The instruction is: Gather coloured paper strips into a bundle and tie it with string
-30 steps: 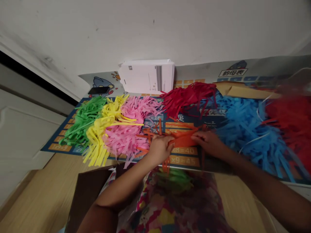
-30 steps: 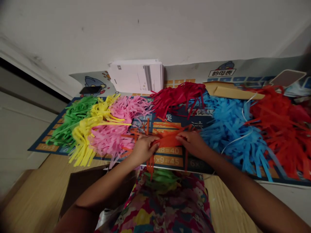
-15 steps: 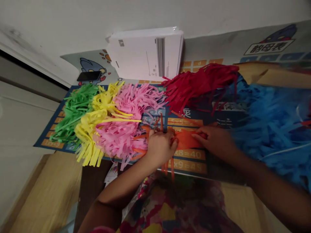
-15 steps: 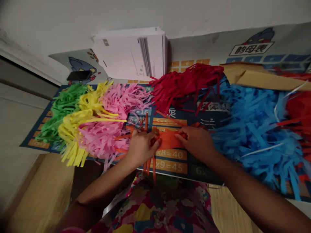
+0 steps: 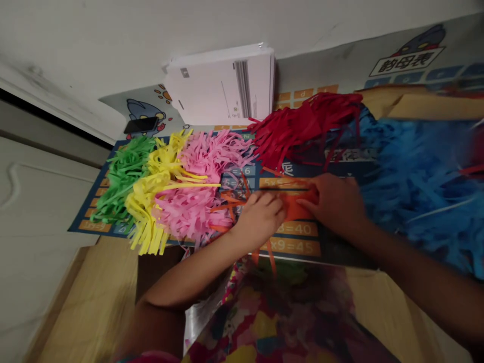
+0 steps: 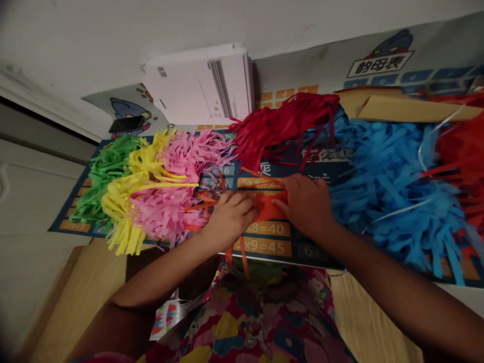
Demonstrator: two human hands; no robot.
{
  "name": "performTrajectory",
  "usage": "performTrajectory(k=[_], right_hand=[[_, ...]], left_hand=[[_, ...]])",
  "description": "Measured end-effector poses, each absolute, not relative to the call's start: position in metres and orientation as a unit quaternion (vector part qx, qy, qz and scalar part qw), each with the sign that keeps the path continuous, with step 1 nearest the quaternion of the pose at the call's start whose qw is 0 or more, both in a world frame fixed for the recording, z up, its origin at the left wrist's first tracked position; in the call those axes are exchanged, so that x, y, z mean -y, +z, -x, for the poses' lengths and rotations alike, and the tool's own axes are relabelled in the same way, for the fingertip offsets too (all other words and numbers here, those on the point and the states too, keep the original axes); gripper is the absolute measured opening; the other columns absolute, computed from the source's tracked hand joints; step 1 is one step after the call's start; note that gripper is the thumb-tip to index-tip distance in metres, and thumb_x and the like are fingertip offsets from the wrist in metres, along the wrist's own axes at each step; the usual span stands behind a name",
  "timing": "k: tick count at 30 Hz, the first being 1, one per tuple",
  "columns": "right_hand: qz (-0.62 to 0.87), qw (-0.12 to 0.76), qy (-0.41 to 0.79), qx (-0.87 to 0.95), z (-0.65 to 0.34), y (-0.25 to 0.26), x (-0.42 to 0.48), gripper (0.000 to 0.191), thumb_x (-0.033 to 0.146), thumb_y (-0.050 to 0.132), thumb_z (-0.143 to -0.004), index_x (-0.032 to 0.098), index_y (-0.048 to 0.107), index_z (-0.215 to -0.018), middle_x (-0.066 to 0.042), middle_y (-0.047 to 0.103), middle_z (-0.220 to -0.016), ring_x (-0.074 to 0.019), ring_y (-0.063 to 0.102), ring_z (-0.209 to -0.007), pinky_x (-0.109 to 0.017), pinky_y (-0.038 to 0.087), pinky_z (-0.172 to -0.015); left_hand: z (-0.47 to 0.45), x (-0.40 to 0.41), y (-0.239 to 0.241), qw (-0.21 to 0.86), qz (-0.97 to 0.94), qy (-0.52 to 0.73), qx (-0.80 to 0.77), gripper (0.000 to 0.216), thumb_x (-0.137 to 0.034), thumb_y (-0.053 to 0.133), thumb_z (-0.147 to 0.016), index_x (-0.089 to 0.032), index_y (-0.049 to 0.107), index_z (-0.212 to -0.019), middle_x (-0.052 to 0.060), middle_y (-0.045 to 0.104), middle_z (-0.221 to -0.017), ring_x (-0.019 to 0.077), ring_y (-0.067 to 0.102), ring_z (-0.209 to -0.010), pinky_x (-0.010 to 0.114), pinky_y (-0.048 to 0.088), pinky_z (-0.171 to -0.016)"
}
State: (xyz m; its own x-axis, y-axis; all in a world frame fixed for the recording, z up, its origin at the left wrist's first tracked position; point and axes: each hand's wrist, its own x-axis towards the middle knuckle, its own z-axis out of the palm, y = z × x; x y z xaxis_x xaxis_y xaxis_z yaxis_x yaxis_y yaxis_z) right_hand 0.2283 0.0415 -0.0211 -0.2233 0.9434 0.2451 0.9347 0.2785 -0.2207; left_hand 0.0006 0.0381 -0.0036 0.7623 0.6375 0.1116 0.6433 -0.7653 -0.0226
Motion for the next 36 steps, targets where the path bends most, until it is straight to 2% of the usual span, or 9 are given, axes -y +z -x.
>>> performTrajectory(k=[2,5,9,13,19,24,30,32,36], right_hand=[[0.476,0.189,-0.012,0.859,-0.232,-0.013,-0.034,0.02,0.026,0.057,-0.092,0.017,0.068,-0.106,-0.011,0.072,-0.11,-0.0247,0.063,-0.097,-0.04,0.035,-0.089],[0.328,0.137,0.008,0.935,-0.235,-0.008,-0.028,0.019,0.014,0.05,-0.091,0.018,0.069,-0.096,-0.006,0.073,-0.094,-0.0207,0.062,-0.09,-0.04,0.029,-0.097],[0.332,0.062,0.007,0.941,-0.24,-0.01,-0.04,0.016,0.015,0.054,-0.087,0.017,0.067,-0.078,-0.005,0.07,-0.081,-0.0202,0.059,-0.079,-0.04,0.027,-0.092],[0.388,0.083,0.068,0.915,-0.241,-0.002,-0.051,0.017,0.016,0.054,-0.088,0.016,0.067,-0.077,-0.005,0.072,-0.078,-0.0177,0.057,-0.076,-0.038,0.027,-0.085],[0.404,0.144,-0.015,0.903,-0.212,0.006,-0.045,0.021,0.024,0.052,-0.094,0.015,0.07,-0.097,-0.008,0.073,-0.096,-0.0206,0.058,-0.091,-0.039,0.027,-0.086],[0.439,0.096,-0.09,0.889,-0.234,0.017,-0.056,0.027,0.01,0.047,-0.095,0.016,0.072,-0.086,-0.007,0.073,-0.087,-0.0211,0.059,-0.093,-0.042,0.032,-0.09],[0.474,0.165,-0.234,0.833,-0.236,0.024,-0.018,0.035,0.012,0.047,-0.097,0.017,0.066,-0.126,-0.014,0.066,-0.129,-0.0319,0.048,-0.129,-0.056,0.027,-0.107],[0.4,0.18,-0.226,0.87,-0.22,0.01,-0.005,0.034,0.015,0.047,-0.098,0.016,0.065,-0.126,-0.013,0.067,-0.126,-0.0291,0.052,-0.125,-0.052,0.029,-0.108],[0.377,0.171,-0.152,0.897,-0.217,-0.028,0.0,0.02,0.013,0.053,-0.095,0.016,0.073,-0.096,-0.008,0.073,-0.094,-0.021,0.062,-0.091,-0.038,0.039,-0.09]], left_hand=[[-0.001,-0.039,0.0,0.043,0.961,-0.004,0.272,0.02,-0.018,0.047,-0.101,-0.017,0.067,-0.098,0.004,0.071,-0.098,0.0205,0.061,-0.096,0.042,0.037,-0.101],[-0.005,-0.037,0.006,0.047,0.966,0.017,0.255,0.02,-0.022,0.051,-0.097,-0.016,0.069,-0.091,0.004,0.069,-0.09,0.0217,0.062,-0.086,0.054,0.029,-0.112],[-0.013,-0.03,0.007,0.049,0.952,-0.002,0.303,0.024,-0.034,0.057,-0.089,-0.014,0.071,-0.09,0.01,0.069,-0.088,0.0268,0.063,-0.084,0.066,0.025,-0.112],[-0.015,-0.029,-0.006,0.074,0.932,-0.05,0.35,0.021,-0.03,0.059,-0.087,-0.013,0.071,-0.089,0.011,0.07,-0.087,0.0286,0.065,-0.087,0.064,0.027,-0.11],[-0.002,-0.039,0.0,0.083,0.908,-0.102,0.397,0.017,-0.019,0.057,-0.092,-0.018,0.07,-0.082,0.006,0.074,-0.081,0.0224,0.067,-0.08,0.061,0.027,-0.112],[0.002,-0.037,0.021,0.076,0.905,-0.117,0.403,0.015,-0.014,0.058,-0.089,-0.019,0.07,-0.083,0.004,0.076,-0.084,0.0225,0.068,-0.084,0.063,0.025,-0.112],[-0.01,-0.026,0.009,0.043,0.901,-0.134,0.41,0.015,-0.019,0.057,-0.093,-0.019,0.07,-0.084,0.005,0.075,-0.086,0.0234,0.067,-0.088,0.065,0.026,-0.111],[-0.014,-0.021,0.002,0.044,0.907,-0.136,0.397,0.014,-0.017,0.058,-0.092,-0.018,0.07,-0.086,0.005,0.075,-0.086,0.023,0.067,-0.089,0.064,0.026,-0.112],[-0.011,-0.01,-0.012,0.059,0.916,-0.12,0.378,0.016,-0.015,0.054,-0.096,-0.018,0.07,-0.093,0.005,0.075,-0.089,0.0209,0.065,-0.084,0.059,0.03,-0.111]])
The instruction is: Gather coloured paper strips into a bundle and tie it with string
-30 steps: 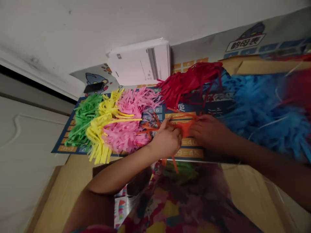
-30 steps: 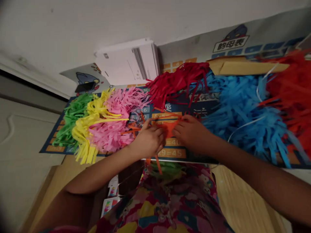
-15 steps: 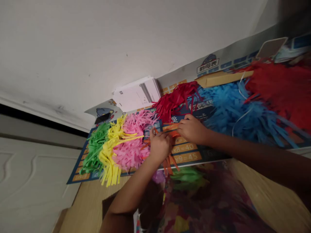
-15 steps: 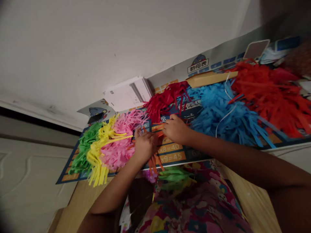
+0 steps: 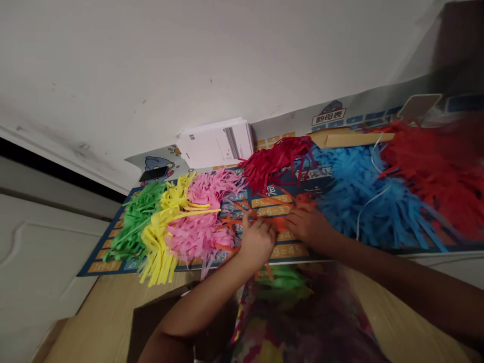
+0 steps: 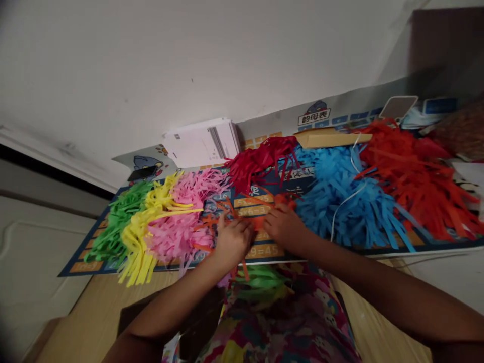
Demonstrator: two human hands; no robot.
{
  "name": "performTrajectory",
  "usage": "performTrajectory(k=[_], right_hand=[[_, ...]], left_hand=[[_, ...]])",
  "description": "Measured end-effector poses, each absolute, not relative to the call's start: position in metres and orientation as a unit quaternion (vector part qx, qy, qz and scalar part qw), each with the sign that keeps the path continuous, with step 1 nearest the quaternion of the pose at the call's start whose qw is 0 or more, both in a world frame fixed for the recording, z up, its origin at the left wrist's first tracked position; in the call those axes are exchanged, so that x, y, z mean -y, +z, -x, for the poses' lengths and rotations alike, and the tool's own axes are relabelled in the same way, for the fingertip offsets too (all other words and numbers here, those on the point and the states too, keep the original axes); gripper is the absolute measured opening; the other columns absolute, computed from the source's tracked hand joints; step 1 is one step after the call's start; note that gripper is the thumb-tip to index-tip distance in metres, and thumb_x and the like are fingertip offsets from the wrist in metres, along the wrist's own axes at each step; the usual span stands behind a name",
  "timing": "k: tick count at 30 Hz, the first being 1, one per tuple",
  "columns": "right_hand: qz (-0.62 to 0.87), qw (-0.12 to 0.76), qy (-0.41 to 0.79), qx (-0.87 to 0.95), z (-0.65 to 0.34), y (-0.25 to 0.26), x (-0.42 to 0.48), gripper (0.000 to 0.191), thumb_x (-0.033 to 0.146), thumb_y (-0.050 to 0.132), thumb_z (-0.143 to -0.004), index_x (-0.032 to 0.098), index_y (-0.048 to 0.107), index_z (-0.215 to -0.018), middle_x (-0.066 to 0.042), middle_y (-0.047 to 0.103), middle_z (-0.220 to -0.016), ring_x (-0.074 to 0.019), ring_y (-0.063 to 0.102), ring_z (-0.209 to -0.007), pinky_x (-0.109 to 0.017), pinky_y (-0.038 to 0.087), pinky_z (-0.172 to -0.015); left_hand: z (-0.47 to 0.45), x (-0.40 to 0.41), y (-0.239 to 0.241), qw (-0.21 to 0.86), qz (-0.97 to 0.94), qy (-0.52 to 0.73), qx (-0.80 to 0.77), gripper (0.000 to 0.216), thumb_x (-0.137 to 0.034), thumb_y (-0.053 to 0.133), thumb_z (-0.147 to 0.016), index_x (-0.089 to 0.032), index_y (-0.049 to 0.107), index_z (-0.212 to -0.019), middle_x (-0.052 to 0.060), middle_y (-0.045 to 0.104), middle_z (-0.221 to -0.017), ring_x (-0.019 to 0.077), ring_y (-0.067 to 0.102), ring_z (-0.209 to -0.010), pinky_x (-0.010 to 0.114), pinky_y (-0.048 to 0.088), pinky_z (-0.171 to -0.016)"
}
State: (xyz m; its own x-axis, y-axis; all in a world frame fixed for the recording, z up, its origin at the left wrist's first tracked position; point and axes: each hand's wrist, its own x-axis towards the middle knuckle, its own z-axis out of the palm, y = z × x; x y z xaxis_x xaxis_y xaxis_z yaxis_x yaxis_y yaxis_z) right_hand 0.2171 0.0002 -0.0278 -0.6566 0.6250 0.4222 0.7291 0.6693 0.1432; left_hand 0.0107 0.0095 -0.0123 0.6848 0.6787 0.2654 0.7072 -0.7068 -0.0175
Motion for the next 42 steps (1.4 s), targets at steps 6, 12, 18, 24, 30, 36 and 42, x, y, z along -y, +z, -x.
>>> performTrajectory(k=[6,12,18,24,30,36,42], right_hand=[[0.416,0.2,-0.054,0.885,-0.271,-0.044,-0.004,0.026,0.011,0.054,-0.095,0.025,0.075,-0.105,-0.005,0.075,-0.106,-0.0204,0.062,-0.1,-0.04,0.033,-0.088],[0.435,0.232,-0.023,0.87,-0.277,-0.041,-0.001,0.022,0.018,0.059,-0.092,0.025,0.075,-0.106,-0.006,0.074,-0.108,-0.0244,0.059,-0.106,-0.041,0.032,-0.088],[0.453,0.228,0.065,0.859,-0.272,-0.034,0.007,0.02,0.022,0.06,-0.087,0.023,0.074,-0.101,-0.007,0.073,-0.108,-0.0262,0.06,-0.106,-0.043,0.034,-0.09],[0.505,0.235,0.116,0.823,-0.268,-0.034,0.001,0.026,0.036,0.057,-0.097,0.026,0.076,-0.083,-0.004,0.075,-0.097,-0.0249,0.061,-0.099,-0.042,0.034,-0.085],[0.578,0.178,0.136,0.785,-0.264,-0.04,-0.015,0.03,0.037,0.051,-0.099,0.021,0.071,-0.083,-0.005,0.073,-0.091,-0.0244,0.061,-0.093,-0.038,0.034,-0.079],[0.593,0.189,0.042,0.782,-0.253,-0.023,-0.01,0.035,0.048,0.051,-0.097,0.02,0.072,-0.089,-0.008,0.073,-0.095,-0.0266,0.061,-0.094,-0.041,0.032,-0.08],[0.429,0.211,-0.022,0.878,-0.248,-0.022,0.002,0.019,0.028,0.054,-0.098,0.024,0.072,-0.102,-0.004,0.074,-0.098,-0.024,0.061,-0.098,-0.042,0.031,-0.089]], left_hand=[[0.016,-0.005,-0.027,0.065,0.921,-0.125,0.362,0.02,-0.014,0.057,-0.096,-0.018,0.069,-0.112,0.007,0.072,-0.102,0.0232,0.065,-0.099,0.052,0.035,-0.106],[0.023,-0.022,-0.016,-0.017,0.932,-0.146,0.332,0.018,-0.02,0.052,-0.099,-0.019,0.07,-0.102,0.004,0.074,-0.099,0.0208,0.063,-0.105,0.05,0.027,-0.111],[0.023,-0.035,-0.01,-0.083,0.924,-0.131,0.349,0.019,-0.026,0.053,-0.098,-0.021,0.072,-0.096,0.004,0.075,-0.098,0.0207,0.061,-0.1,0.045,0.032,-0.105],[0.023,-0.042,-0.008,-0.146,0.909,-0.132,0.367,0.022,-0.031,0.054,-0.099,-0.021,0.073,-0.093,0.004,0.075,-0.095,0.0214,0.061,-0.097,0.045,0.033,-0.101],[0.016,-0.047,-0.005,-0.18,0.877,-0.118,0.43,0.025,-0.028,0.053,-0.098,-0.021,0.073,-0.084,0.005,0.072,-0.087,0.0218,0.06,-0.092,0.041,0.038,-0.087],[0.014,-0.049,-0.005,-0.172,0.873,-0.096,0.447,0.025,-0.029,0.055,-0.096,-0.021,0.073,-0.08,0.004,0.071,-0.083,0.0214,0.059,-0.088,0.041,0.037,-0.084],[0.032,-0.046,-0.008,-0.123,0.922,-0.173,0.324,0.018,-0.032,0.06,-0.097,-0.03,0.077,-0.101,0.001,0.077,-0.1,0.0205,0.059,-0.099,0.042,0.035,-0.096]])
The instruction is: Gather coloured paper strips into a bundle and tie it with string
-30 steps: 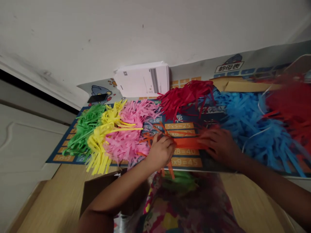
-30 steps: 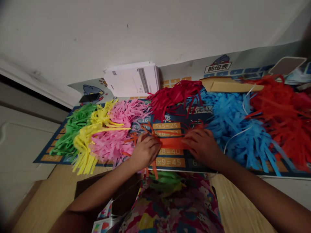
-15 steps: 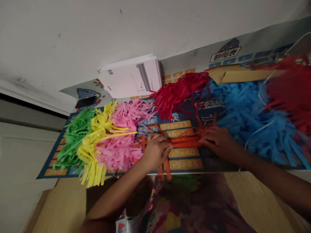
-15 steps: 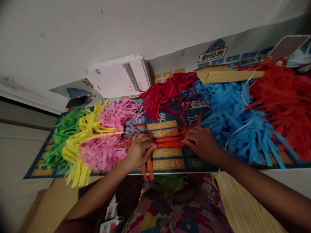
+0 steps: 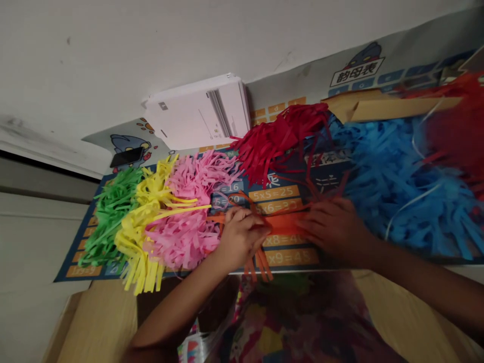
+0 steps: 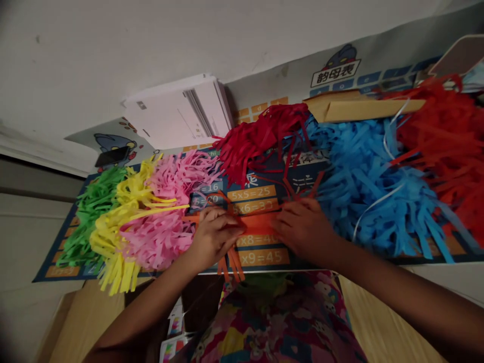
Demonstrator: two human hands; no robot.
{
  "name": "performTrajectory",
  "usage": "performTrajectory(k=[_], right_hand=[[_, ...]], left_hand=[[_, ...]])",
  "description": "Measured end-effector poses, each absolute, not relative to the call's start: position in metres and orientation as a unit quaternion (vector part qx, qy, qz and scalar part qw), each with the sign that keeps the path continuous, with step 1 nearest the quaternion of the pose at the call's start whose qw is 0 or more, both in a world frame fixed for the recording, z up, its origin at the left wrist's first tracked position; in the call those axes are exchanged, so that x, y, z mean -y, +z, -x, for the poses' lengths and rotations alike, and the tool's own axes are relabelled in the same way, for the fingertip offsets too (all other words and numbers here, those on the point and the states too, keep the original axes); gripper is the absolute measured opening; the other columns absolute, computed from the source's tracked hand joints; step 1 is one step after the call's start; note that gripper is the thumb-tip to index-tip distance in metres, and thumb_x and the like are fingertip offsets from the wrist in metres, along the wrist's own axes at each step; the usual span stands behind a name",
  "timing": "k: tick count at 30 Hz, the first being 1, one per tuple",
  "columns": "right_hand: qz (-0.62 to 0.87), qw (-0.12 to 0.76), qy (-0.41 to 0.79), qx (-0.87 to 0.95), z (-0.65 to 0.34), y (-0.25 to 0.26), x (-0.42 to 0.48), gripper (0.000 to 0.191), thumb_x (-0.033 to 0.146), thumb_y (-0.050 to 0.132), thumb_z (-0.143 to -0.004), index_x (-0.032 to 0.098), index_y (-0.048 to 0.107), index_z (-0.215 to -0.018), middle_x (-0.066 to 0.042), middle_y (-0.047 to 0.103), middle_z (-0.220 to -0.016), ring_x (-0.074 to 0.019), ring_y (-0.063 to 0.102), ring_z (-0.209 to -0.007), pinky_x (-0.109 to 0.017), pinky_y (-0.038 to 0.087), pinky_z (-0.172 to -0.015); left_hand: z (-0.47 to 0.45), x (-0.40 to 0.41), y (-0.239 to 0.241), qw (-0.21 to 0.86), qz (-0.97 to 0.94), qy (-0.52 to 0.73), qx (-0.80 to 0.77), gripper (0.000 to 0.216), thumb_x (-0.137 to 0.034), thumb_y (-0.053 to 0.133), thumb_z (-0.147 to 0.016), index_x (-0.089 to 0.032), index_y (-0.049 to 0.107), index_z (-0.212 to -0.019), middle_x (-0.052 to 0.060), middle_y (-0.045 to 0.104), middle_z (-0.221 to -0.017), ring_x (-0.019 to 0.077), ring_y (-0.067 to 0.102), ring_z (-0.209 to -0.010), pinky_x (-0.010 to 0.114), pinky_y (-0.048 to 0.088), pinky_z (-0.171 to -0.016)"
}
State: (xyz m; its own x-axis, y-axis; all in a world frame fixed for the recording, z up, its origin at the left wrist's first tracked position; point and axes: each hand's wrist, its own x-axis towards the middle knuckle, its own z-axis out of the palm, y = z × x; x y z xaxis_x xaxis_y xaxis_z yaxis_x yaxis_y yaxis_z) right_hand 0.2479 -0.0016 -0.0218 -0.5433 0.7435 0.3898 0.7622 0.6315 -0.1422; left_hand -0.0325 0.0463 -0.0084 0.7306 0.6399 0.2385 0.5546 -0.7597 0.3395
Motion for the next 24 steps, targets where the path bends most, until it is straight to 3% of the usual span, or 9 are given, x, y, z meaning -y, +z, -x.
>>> performTrajectory(k=[2,5,9,16,24], right_hand=[[0.394,0.215,-0.023,0.893,-0.249,-0.027,0.005,0.026,0.019,0.048,-0.1,0.024,0.072,-0.092,-0.002,0.075,-0.095,-0.0212,0.061,-0.096,-0.04,0.032,-0.087],[0.378,0.229,-0.028,0.897,-0.253,-0.034,0.009,0.034,0.013,0.041,-0.101,0.023,0.073,-0.096,-0.002,0.075,-0.101,-0.0192,0.061,-0.097,-0.038,0.032,-0.084],[0.419,0.239,0.005,0.876,-0.258,-0.037,0.01,0.03,0.017,0.047,-0.101,0.026,0.075,-0.094,0.0,0.076,-0.095,-0.0185,0.062,-0.091,-0.038,0.031,-0.081],[0.506,0.258,0.087,0.818,-0.26,-0.038,0.007,0.03,0.038,0.055,-0.1,0.029,0.078,-0.083,-0.002,0.075,-0.09,-0.0223,0.06,-0.093,-0.041,0.03,-0.084],[0.604,0.202,0.097,0.765,-0.252,-0.044,-0.003,0.032,0.039,0.063,-0.093,0.023,0.071,-0.067,-0.002,0.072,-0.08,-0.0238,0.058,-0.085,-0.037,0.028,-0.073]], left_hand=[[0.036,-0.045,-0.011,0.099,-0.932,0.175,-0.302,0.017,-0.03,0.059,-0.098,-0.032,0.076,-0.102,-0.001,0.078,-0.101,0.0191,0.059,-0.101,0.043,0.033,-0.101],[0.037,-0.042,-0.013,0.087,-0.939,0.154,-0.294,0.021,-0.027,0.056,-0.1,-0.033,0.075,-0.104,-0.003,0.078,-0.104,0.0176,0.06,-0.104,0.043,0.029,-0.108],[0.034,-0.042,-0.012,0.109,-0.941,0.137,-0.288,0.019,-0.029,0.056,-0.099,-0.027,0.073,-0.108,0.001,0.077,-0.107,0.0188,0.06,-0.108,0.045,0.027,-0.11],[0.024,-0.048,-0.012,0.184,-0.898,0.139,-0.374,0.024,-0.032,0.056,-0.098,-0.02,0.073,-0.088,0.004,0.073,-0.087,0.0211,0.059,-0.091,0.04,0.036,-0.091],[0.011,-0.054,-0.01,0.18,-0.872,0.08,-0.448,0.031,-0.03,0.058,-0.093,-0.018,0.065,-0.065,0.004,0.065,-0.073,0.021,0.056,-0.081,0.039,0.031,-0.077]])
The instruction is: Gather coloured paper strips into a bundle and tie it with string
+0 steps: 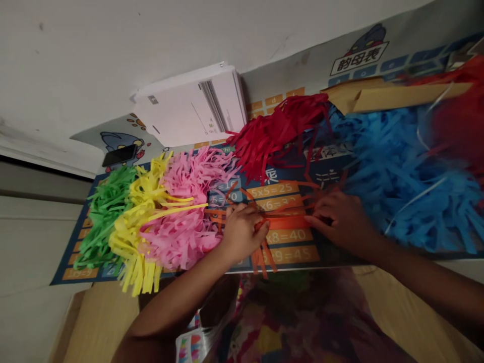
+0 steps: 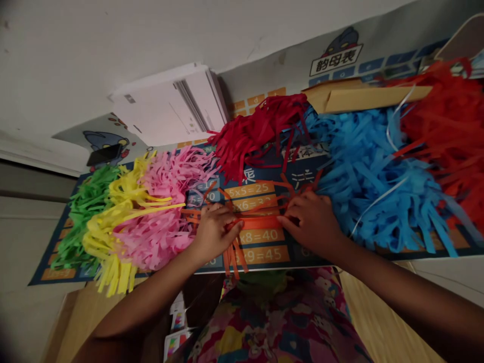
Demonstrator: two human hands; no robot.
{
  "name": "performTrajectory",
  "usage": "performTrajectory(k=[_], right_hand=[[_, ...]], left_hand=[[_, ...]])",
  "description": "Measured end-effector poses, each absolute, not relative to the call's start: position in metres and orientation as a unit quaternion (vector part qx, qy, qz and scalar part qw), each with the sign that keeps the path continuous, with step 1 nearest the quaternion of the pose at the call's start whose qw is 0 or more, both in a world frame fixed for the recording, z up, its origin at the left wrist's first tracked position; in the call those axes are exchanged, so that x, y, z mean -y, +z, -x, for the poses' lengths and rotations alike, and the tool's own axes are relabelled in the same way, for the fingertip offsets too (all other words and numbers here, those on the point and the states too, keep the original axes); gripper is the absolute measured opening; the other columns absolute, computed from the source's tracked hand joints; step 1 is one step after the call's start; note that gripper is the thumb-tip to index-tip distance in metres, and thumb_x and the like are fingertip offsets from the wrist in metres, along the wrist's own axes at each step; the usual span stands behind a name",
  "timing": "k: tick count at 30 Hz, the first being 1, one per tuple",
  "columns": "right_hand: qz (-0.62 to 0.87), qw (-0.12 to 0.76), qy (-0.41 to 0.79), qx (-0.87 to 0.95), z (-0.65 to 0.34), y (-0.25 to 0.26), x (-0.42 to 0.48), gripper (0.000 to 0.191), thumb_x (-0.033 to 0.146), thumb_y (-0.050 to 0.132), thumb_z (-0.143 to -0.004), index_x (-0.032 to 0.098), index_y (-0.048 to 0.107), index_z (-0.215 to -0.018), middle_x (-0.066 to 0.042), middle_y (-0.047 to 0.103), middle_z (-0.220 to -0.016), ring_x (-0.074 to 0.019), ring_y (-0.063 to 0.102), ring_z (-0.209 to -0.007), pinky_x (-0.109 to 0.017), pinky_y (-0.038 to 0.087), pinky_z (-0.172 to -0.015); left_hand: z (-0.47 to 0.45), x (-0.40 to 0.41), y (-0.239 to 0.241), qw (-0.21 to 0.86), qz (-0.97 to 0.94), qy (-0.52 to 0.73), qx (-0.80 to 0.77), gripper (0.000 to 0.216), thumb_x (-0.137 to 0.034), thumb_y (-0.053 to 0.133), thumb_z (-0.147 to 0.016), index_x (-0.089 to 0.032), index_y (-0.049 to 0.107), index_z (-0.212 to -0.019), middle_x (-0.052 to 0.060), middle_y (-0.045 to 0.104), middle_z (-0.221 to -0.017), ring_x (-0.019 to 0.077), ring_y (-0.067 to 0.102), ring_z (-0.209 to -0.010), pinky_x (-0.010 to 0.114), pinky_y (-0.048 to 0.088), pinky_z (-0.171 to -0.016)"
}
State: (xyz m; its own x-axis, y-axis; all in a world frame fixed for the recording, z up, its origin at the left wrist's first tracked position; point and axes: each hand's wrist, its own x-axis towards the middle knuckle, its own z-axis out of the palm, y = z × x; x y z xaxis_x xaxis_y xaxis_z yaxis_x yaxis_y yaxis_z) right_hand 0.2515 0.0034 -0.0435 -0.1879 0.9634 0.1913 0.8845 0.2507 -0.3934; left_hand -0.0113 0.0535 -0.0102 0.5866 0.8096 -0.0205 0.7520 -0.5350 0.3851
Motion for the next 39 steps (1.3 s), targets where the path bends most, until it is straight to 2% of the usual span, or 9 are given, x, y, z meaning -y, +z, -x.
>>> performTrajectory(k=[11,15,18,22,26,29,31,34,39], right_hand=[[0.633,0.158,0.104,0.75,-0.247,-0.04,-0.009,0.03,0.037,0.064,-0.089,0.021,0.066,-0.063,-0.004,0.069,-0.078,-0.0231,0.055,-0.083,-0.034,0.022,-0.069],[0.63,0.147,0.05,0.761,-0.244,-0.03,-0.008,0.025,0.036,0.063,-0.091,0.02,0.068,-0.073,-0.006,0.069,-0.083,-0.0238,0.054,-0.086,-0.035,0.023,-0.071],[0.549,0.17,-0.021,0.818,-0.239,-0.021,-0.003,0.016,0.024,0.058,-0.094,0.02,0.069,-0.084,-0.006,0.07,-0.089,-0.024,0.054,-0.093,-0.039,0.025,-0.079],[0.399,0.149,-0.015,0.905,-0.232,-0.018,-0.002,0.016,0.015,0.056,-0.093,0.017,0.068,-0.083,-0.005,0.067,-0.083,-0.0196,0.053,-0.084,-0.039,0.026,-0.081],[0.384,0.102,-0.01,0.918,-0.23,-0.02,-0.016,0.016,0.016,0.057,-0.091,0.015,0.068,-0.08,-0.006,0.067,-0.081,-0.0187,0.053,-0.077,-0.039,0.025,-0.078],[0.425,0.084,0.043,0.9,-0.23,-0.018,-0.028,0.014,0.018,0.059,-0.088,0.016,0.068,-0.077,-0.006,0.069,-0.08,-0.0189,0.054,-0.077,-0.037,0.024,-0.075],[0.465,0.095,0.066,0.878,-0.225,-0.014,-0.029,0.011,0.022,0.062,-0.085,0.017,0.068,-0.077,-0.006,0.07,-0.082,-0.0199,0.055,-0.08,-0.037,0.024,-0.074],[0.476,0.13,0.016,0.869,-0.214,-0.013,-0.021,0.011,0.026,0.064,-0.086,0.017,0.067,-0.081,-0.006,0.07,-0.087,-0.0226,0.055,-0.087,-0.038,0.025,-0.076],[0.424,0.17,-0.07,0.887,-0.222,-0.031,-0.001,0.017,0.013,0.055,-0.095,0.018,0.069,-0.088,-0.004,0.071,-0.087,-0.0211,0.054,-0.088,-0.038,0.027,-0.08]], left_hand=[[0.01,-0.058,-0.009,0.177,-0.874,0.047,-0.45,0.024,-0.03,0.063,-0.09,-0.02,0.066,-0.068,0.002,0.067,-0.075,0.0213,0.058,-0.083,0.039,0.031,-0.076],[0.01,-0.056,-0.003,0.101,-0.89,0.064,-0.439,0.014,-0.033,0.07,-0.088,-0.02,0.068,-0.094,0.005,0.071,-0.095,0.0244,0.059,-0.093,0.04,0.035,-0.079],[0.008,-0.05,0.002,-0.023,-0.948,0.07,-0.31,0.016,-0.028,0.063,-0.095,-0.023,0.067,-0.109,0.003,0.072,-0.107,0.0244,0.056,-0.101,0.043,0.036,-0.091],[-0.001,-0.043,0.006,-0.105,-0.973,0.032,-0.204,0.016,-0.021,0.055,-0.098,-0.019,0.069,-0.106,0.002,0.073,-0.107,0.0221,0.055,-0.1,0.046,0.033,-0.102],[-0.009,-0.044,0.006,-0.091,-0.968,0.045,-0.229,0.022,-0.03,0.057,-0.095,-0.014,0.07,-0.102,0.007,0.072,-0.095,0.0251,0.056,-0.097,0.053,0.031,-0.106],[-0.013,-0.047,0.004,-0.082,-0.963,0.055,-0.25,0.024,-0.033,0.059,-0.092,-0.014,0.071,-0.101,0.008,0.071,-0.088,0.0266,0.057,-0.094,0.056,0.031,-0.105],[-0.013,-0.049,0.001,-0.089,-0.959,0.074,-0.26,0.018,-0.029,0.06,-0.092,-0.015,0.071,-0.097,0.006,0.071,-0.084,0.0256,0.058,-0.092,0.056,0.031,-0.104],[-0.009,-0.048,-0.005,-0.105,-0.95,0.116,-0.271,0.011,-0.021,0.061,-0.093,-0.019,0.07,-0.087,0.003,0.073,-0.083,0.0224,0.059,-0.088,0.054,0.031,-0.102],[0.009,-0.037,-0.016,-0.101,-0.945,0.154,-0.27,0.009,-0.018,0.063,-0.094,-0.021,0.071,-0.09,0.001,0.076,-0.093,0.0192,0.061,-0.093,0.048,0.03,-0.104]])
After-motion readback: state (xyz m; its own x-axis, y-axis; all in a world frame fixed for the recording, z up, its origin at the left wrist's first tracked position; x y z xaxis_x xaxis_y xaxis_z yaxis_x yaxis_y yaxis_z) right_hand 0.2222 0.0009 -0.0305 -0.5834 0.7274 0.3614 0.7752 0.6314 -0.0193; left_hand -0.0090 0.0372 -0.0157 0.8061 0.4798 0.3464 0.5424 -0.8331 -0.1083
